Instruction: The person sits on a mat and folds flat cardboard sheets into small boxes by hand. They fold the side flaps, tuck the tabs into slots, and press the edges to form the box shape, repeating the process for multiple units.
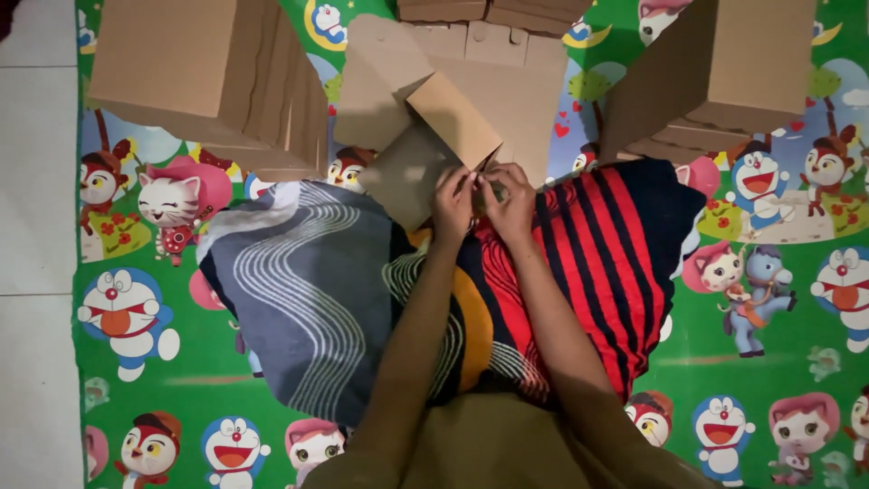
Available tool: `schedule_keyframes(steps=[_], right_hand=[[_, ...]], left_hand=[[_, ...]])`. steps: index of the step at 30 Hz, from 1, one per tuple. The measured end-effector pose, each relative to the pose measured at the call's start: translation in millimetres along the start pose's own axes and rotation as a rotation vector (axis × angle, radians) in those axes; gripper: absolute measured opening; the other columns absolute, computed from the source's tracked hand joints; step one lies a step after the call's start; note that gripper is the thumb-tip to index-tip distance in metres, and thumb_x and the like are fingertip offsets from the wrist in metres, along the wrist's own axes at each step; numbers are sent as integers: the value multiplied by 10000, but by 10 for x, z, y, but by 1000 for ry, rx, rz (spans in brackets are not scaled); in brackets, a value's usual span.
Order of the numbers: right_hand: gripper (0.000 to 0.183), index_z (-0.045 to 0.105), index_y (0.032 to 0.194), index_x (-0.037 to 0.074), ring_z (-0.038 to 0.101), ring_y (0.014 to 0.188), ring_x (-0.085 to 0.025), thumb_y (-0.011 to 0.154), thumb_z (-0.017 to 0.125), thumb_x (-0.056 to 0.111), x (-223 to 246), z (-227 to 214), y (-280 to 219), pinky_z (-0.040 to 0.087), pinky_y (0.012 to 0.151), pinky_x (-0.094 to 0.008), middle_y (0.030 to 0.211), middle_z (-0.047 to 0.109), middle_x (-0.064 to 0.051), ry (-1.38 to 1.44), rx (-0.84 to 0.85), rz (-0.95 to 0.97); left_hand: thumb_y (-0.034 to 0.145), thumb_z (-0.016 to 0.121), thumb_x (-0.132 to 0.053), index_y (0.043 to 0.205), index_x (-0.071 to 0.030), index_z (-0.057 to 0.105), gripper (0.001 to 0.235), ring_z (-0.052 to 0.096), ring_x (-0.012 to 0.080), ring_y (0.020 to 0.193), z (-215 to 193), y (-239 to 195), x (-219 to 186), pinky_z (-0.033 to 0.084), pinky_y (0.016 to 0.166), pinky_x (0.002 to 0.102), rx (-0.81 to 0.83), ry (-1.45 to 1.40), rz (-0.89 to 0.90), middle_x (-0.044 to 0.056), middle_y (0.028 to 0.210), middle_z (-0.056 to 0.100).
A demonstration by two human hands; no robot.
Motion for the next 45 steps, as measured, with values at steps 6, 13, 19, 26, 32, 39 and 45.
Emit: schedule_keyframes(steps=[6, 13, 19, 26, 32, 39, 45], right_hand=[[86, 727, 879, -3, 706, 896, -404, 850, 805, -27, -15, 3, 9, 556, 791, -467, 921, 691, -154, 42, 9, 1], [80, 749, 888, 41, 714, 867, -358, 861, 815, 5, -55, 43, 27, 547, 753, -428, 916, 708, -130, 100, -17, 53], [77, 745, 863, 22, 704, 864, -385, 864, 812, -15, 6, 51, 12, 560, 756, -432, 895, 700, -135, 59, -3, 24], [78, 741, 848, -8, 693, 894, -386, 858, 814, -34, -57, 83, 14, 560, 790, -438, 878, 690, -139, 51, -5, 5], [75, 745, 856, -4, 689, 905, -389, 849, 816, -27, -161, 105, -23, 554, 814, -460, 881, 684, -141, 18, -20, 19], [99, 784, 876, 36, 716, 909, -358, 834, 874, 33, -262, 99, -4, 557, 829, -443, 890, 712, -128, 107, -61, 101], [173, 821, 875, 133, 745, 941, -282, 760, 950, 130, -501, 228, -84, 555, 899, -370, 945, 753, -60, 162, -36, 207]], left_hand=[[974, 715, -92, 1125, -103, 750, 156, 709, 280, 1019, 8, 5, 131, 595, 862, 410, -6, 130, 195, 53, 1023, 700], [902, 816, -186, 1095, -57, 729, 248, 722, 330, 1028, -19, 16, 244, 567, 954, 448, -142, 115, -1, 169, 1010, 739], [875, 854, -208, 1016, -85, 767, 206, 739, 311, 985, -73, -21, 191, 584, 878, 397, -204, 198, 69, 138, 941, 772], [947, 779, -207, 1098, -90, 747, 194, 753, 234, 914, -14, 65, 522, 606, 838, 365, -81, -67, -250, 155, 975, 779], [942, 772, -242, 1069, -169, 769, 146, 746, 181, 958, 13, 6, 363, 594, 874, 340, -32, 41, -236, 68, 964, 789], [1036, 631, -291, 1202, -130, 701, 241, 705, 243, 1056, 69, 23, 621, 557, 962, 428, -30, -111, -180, 137, 1079, 755], [1043, 558, -487, 1379, -109, 580, 506, 647, 330, 1114, 52, 34, 924, 547, 779, 400, 39, -164, -360, 215, 1258, 643]])
Point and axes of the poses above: each hand's wrist, its own y-axis towards the middle knuckle, its own z-axis out of the palm, x = y × z, the point moved 8 cm from there along y, towards the middle knuckle
